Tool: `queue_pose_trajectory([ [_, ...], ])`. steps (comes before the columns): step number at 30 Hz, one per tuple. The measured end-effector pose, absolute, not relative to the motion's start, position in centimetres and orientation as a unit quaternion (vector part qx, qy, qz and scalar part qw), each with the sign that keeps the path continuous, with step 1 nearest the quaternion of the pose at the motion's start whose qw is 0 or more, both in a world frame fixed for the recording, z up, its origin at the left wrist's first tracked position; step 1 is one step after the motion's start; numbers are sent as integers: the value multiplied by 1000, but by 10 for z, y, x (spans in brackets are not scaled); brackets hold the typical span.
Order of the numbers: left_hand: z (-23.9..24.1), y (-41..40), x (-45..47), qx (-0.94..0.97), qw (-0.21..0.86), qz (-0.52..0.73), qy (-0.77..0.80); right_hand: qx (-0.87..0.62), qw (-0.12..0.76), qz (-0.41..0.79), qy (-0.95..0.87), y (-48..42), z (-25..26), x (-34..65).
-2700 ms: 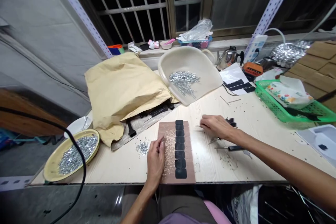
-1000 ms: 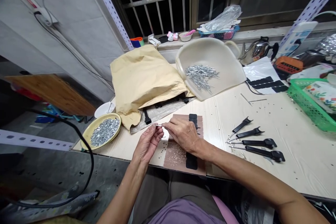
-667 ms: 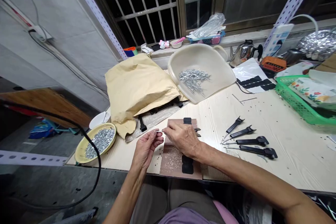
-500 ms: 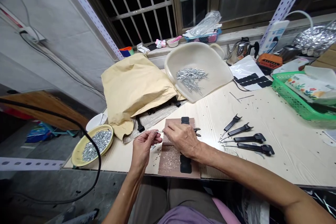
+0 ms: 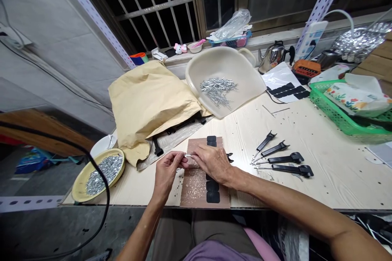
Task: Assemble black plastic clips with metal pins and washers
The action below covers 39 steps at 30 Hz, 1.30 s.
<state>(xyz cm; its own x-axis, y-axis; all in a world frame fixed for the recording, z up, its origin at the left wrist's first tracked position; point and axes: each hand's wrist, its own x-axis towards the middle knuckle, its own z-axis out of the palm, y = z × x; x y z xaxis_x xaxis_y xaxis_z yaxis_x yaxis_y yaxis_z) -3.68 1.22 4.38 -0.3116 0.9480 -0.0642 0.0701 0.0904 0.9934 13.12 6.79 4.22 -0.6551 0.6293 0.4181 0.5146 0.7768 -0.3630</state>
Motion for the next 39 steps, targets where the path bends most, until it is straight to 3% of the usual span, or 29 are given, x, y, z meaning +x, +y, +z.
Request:
queue_pose_trajectory([
  [7,38,14,-25,340,444,582,590,-323,293,-22,-899,65,39,125],
  [14,36,16,-27,382,392,558,624,-363,242,93,-895,65,47,126],
  [18,37,19,-27,394,405,530,632,-362,232,99,-897,68,46,128],
  [24,36,22,-27,425,372,518,642,-371,242,277,-853,74,40,130],
  [39,29,28,-18,396,466,507,607,-367,240,169,-883,73,29,143],
])
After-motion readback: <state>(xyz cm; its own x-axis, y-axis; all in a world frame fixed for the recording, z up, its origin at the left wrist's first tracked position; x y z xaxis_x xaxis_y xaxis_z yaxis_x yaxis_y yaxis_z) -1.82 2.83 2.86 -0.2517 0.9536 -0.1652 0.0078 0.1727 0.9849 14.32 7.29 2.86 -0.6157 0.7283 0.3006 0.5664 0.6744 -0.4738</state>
